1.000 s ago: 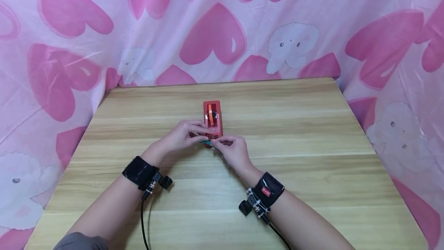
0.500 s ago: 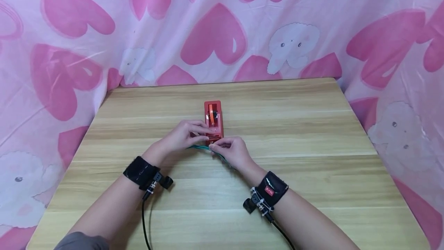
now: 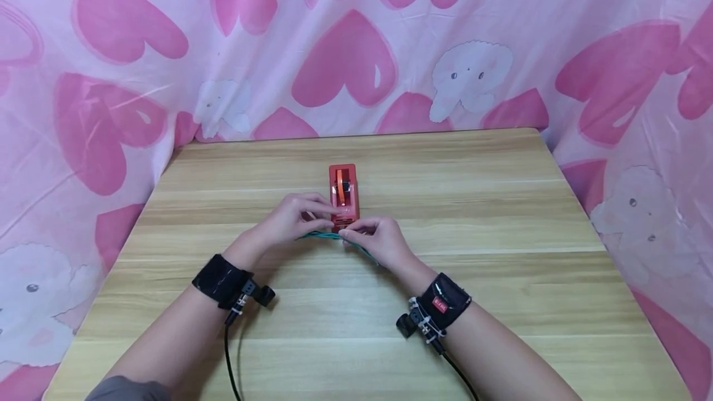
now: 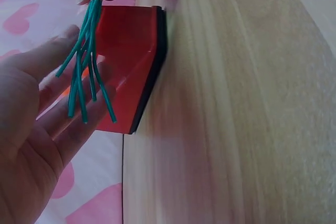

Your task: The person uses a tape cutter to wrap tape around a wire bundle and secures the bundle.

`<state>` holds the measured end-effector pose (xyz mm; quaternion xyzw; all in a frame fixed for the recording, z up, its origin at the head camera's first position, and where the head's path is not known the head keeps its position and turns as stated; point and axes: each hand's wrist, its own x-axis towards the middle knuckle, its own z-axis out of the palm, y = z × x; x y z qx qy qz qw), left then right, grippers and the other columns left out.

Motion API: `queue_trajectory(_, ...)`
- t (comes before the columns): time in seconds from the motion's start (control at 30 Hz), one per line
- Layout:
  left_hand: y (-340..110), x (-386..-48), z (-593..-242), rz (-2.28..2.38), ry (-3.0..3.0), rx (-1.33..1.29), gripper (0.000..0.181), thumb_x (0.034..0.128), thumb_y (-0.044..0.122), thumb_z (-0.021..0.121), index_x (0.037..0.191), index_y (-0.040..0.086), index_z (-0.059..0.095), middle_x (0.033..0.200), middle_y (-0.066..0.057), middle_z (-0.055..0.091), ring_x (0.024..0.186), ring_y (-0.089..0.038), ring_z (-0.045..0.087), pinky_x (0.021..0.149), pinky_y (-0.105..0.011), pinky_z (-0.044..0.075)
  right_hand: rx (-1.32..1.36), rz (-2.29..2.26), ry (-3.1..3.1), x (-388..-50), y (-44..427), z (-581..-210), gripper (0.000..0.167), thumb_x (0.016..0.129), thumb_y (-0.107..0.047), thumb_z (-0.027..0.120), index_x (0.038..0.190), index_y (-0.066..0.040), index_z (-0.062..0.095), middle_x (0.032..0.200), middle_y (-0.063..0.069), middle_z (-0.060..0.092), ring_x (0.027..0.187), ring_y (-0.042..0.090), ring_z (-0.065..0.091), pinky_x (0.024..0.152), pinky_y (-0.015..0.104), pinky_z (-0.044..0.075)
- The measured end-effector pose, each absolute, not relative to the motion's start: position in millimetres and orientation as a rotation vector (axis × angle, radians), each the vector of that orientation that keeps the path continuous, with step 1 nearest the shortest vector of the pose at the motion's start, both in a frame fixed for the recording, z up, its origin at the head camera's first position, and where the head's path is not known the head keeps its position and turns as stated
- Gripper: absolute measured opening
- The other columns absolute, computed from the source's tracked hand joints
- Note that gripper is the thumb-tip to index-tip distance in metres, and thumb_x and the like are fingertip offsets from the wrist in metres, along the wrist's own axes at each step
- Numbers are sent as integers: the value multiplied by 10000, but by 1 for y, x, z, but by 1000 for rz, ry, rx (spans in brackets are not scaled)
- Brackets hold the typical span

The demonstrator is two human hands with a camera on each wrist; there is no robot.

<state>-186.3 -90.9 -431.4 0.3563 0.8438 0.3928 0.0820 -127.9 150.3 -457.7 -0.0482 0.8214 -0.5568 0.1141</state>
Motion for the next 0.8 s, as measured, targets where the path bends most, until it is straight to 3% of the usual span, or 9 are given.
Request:
queue_trajectory(0.23, -94, -180, -427, 1195, 2510, 1152, 202, 927, 287, 796, 1121, 233, 808, 1079, 125, 722, 890, -70, 661, 732, -273, 594, -194, -1679, 2396, -129, 152, -456, 189, 899, -405, 802, 975, -233, 821, 987, -29, 797, 863, 216, 695, 635, 235, 476)
queue_trajectory(0.47, -94, -177, -428, 1206, 2490, 1211, 188, 892, 256, 836, 1077, 229, 815, 1067, 124, 742, 971, -114, 687, 753, -316, 581, -208, -1717, 2369, -129, 152, -447, 201, 899, -399, 803, 986, -218, 820, 1009, -29, 803, 936, 199, 721, 693, 242, 516)
queue_trajectory(0.7, -94, -175, -433, 1373, 2395, 1114, 180, 896, 165, 826, 1065, 224, 812, 1049, 104, 778, 891, -84, 691, 783, -309, 594, -241, -1709, 2374, -131, 155, -440, 177, 918, -386, 787, 1008, -237, 821, 1012, -43, 802, 954, 209, 699, 768, 284, 525)
queue_trajectory(0.8, -93, -174, -434, 1414, 2380, 1116, 159, 901, 161, 819, 1046, 226, 817, 1028, 96, 788, 879, -91, 705, 782, -314, 601, -253, -1706, 2383, -131, 155, -438, 169, 922, -383, 784, 1004, -241, 823, 1005, -44, 802, 918, 201, 685, 741, 273, 517)
